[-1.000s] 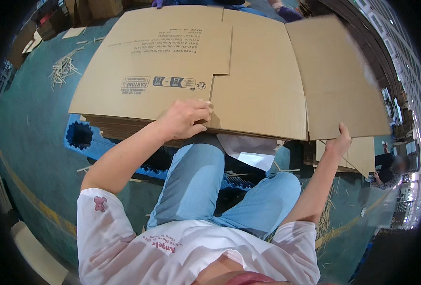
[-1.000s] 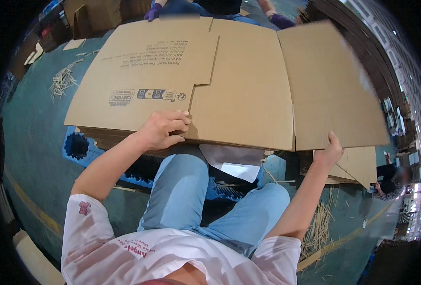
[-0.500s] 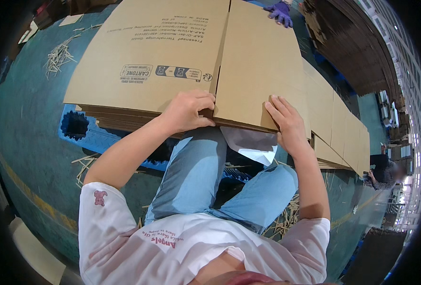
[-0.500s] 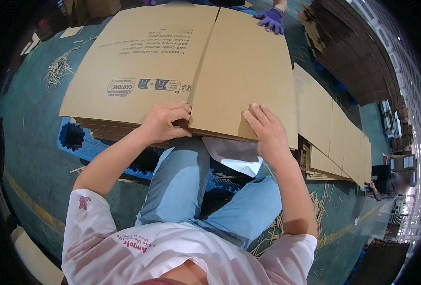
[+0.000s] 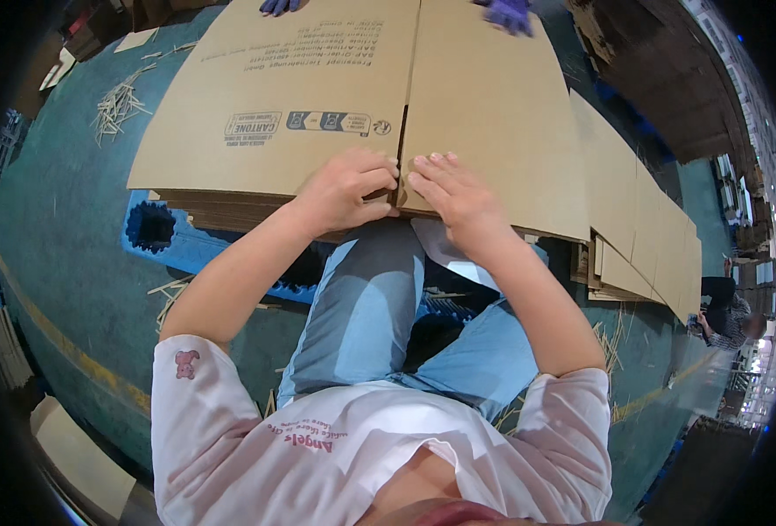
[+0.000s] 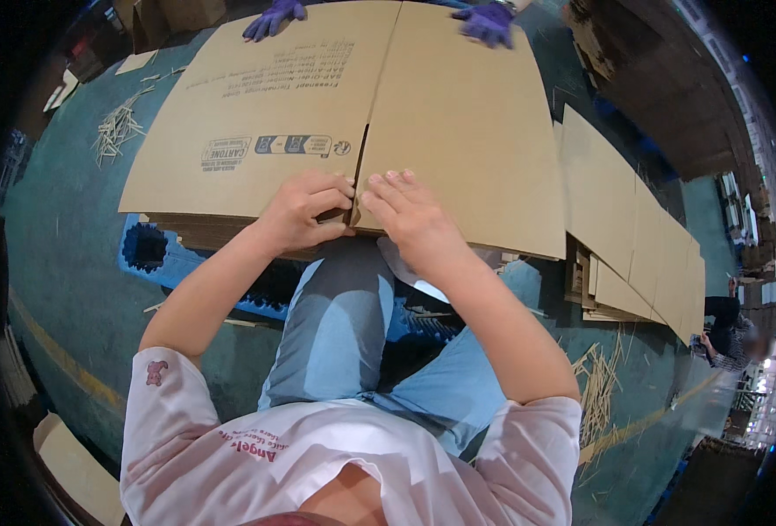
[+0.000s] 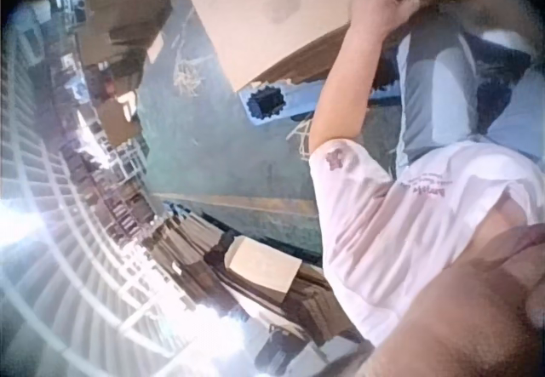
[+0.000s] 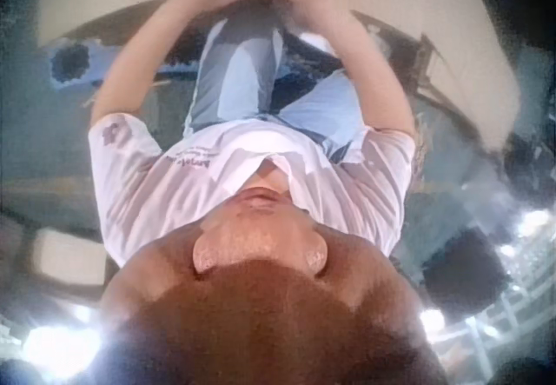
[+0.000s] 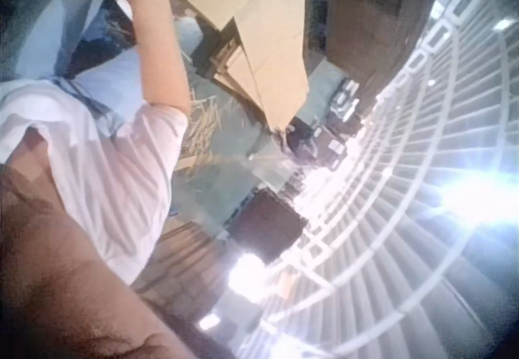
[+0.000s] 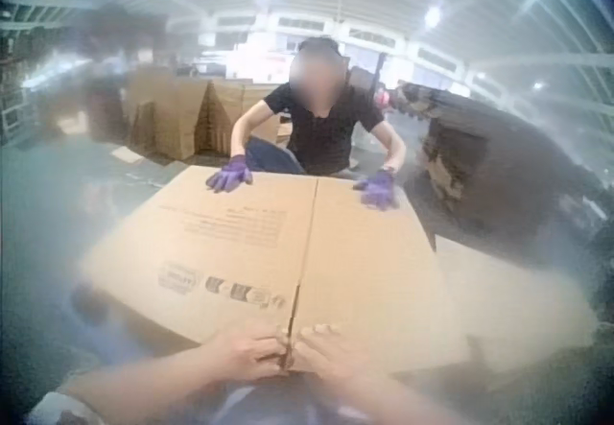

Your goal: The person sits on the floor and repeatedly picks up flat cardboard pieces, aligns them, and stacks them into a growing pile. The person handles the cardboard by hand without using tools.

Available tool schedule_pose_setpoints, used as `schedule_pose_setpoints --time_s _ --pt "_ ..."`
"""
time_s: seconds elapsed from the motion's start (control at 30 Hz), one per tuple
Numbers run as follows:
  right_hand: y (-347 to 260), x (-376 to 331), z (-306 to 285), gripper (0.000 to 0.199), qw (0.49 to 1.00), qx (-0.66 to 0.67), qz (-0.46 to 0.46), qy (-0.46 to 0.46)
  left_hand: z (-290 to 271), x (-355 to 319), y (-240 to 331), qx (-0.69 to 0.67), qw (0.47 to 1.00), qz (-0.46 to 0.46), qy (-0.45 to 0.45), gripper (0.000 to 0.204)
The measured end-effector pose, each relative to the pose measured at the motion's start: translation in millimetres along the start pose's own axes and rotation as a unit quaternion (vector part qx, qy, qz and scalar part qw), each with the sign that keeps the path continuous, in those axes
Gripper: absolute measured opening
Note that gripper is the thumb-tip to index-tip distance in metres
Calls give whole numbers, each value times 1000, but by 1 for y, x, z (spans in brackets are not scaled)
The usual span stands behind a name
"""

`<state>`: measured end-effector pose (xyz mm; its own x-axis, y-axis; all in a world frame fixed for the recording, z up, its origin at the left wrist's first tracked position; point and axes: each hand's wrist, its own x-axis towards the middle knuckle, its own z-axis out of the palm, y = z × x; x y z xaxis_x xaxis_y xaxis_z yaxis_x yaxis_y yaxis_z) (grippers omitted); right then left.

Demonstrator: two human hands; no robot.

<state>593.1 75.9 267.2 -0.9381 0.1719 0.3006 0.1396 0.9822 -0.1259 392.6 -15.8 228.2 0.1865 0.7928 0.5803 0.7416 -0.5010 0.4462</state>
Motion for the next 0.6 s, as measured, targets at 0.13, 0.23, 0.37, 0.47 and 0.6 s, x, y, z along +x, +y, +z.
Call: schedule_pose_setpoints --time_s 0.13,0.23,0.37,0.47,0.6 --pt "0 3 -10 45 999 -15 -14 -30 -2 3 13 -34 996 -74 31 37" --pt "1 -3 -20 47 999 14 -4 -32 -2 13 17 -19 996 -81 29 41" --pt "2 -35 -32 47 996 91 14 10 -1 16 14 17 998 -57 -10 47" --pt "10 -72 -51 41 968 185 79 146 -3 15 19 30 997 -69 -24 48" --pt "54 -139 -82 31 921 131 223 291 -2 20 29 6 989 -139 -39 55"
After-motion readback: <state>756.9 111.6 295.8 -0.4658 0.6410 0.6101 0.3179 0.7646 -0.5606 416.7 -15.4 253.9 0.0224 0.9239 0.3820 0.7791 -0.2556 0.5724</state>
